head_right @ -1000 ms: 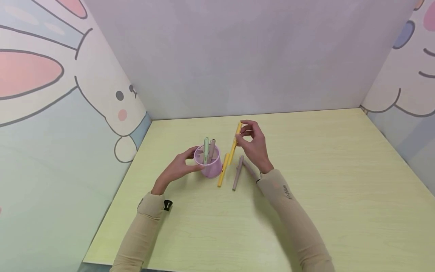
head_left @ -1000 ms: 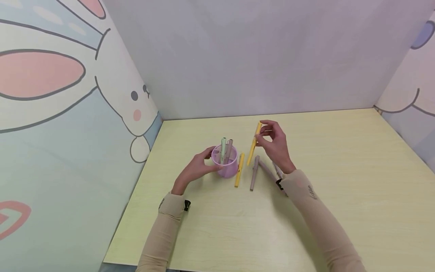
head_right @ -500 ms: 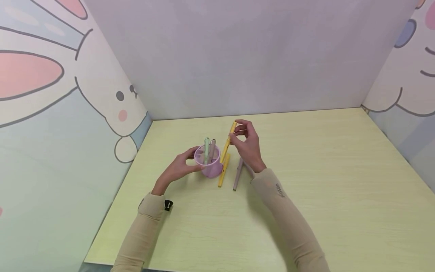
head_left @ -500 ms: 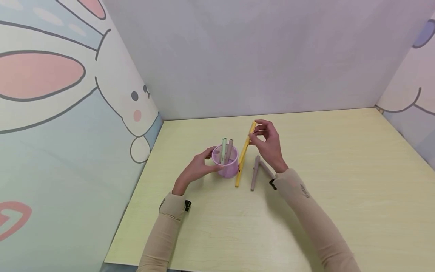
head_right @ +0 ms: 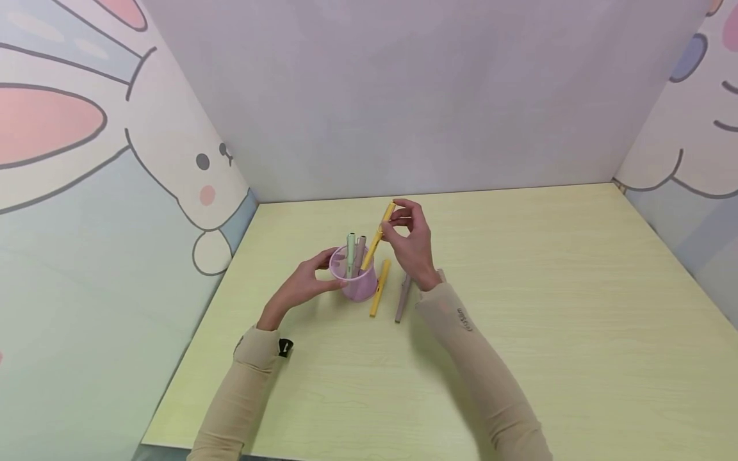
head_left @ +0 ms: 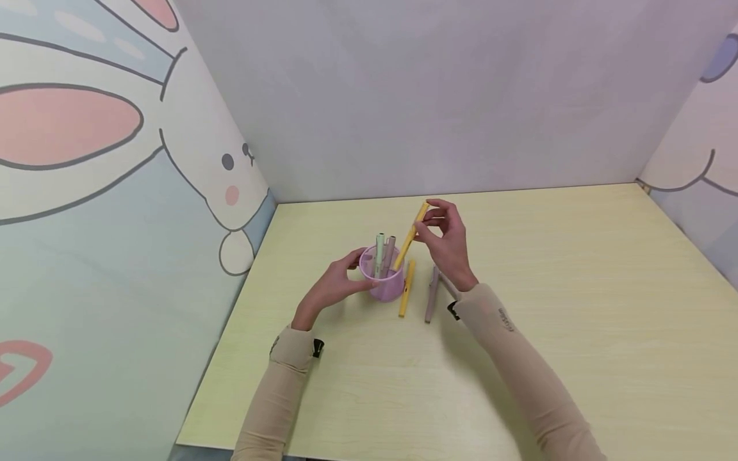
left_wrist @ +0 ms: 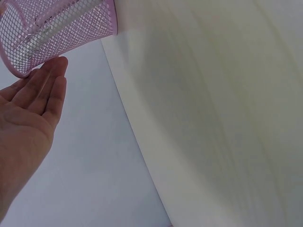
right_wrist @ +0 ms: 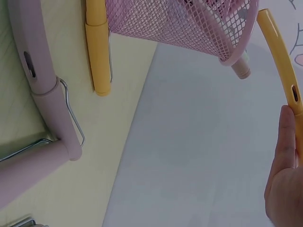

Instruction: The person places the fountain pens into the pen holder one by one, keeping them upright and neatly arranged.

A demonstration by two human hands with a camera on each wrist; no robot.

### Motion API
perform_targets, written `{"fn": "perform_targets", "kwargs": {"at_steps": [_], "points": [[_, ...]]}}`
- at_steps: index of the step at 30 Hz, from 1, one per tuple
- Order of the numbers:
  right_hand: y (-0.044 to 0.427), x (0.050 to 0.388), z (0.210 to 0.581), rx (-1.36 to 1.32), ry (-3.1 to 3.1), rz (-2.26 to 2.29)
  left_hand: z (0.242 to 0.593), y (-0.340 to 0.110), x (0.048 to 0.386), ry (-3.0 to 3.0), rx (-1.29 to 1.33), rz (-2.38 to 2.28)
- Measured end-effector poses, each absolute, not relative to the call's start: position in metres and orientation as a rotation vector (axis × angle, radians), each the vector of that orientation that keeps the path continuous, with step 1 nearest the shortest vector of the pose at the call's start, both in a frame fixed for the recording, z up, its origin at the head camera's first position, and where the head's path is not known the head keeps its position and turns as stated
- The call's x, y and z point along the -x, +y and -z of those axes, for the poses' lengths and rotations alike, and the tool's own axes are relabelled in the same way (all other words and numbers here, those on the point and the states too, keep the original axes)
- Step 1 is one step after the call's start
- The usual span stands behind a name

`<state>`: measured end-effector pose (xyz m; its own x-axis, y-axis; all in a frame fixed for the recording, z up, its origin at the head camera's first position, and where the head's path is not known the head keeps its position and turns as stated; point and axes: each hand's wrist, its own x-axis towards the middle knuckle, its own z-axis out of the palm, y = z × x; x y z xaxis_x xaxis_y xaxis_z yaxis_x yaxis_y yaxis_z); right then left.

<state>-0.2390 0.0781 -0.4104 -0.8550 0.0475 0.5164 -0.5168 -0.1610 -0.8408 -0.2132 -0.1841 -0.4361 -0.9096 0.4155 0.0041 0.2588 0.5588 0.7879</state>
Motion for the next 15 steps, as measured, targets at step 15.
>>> {"fn": "perform_targets", "kwargs": {"at_steps": [15], "points": [[0.064, 0.226, 0.422, -0.507, -1.866, -2.065, 0.435, -0.187, 0.21, 2.588, -0.578, -1.275]]}}
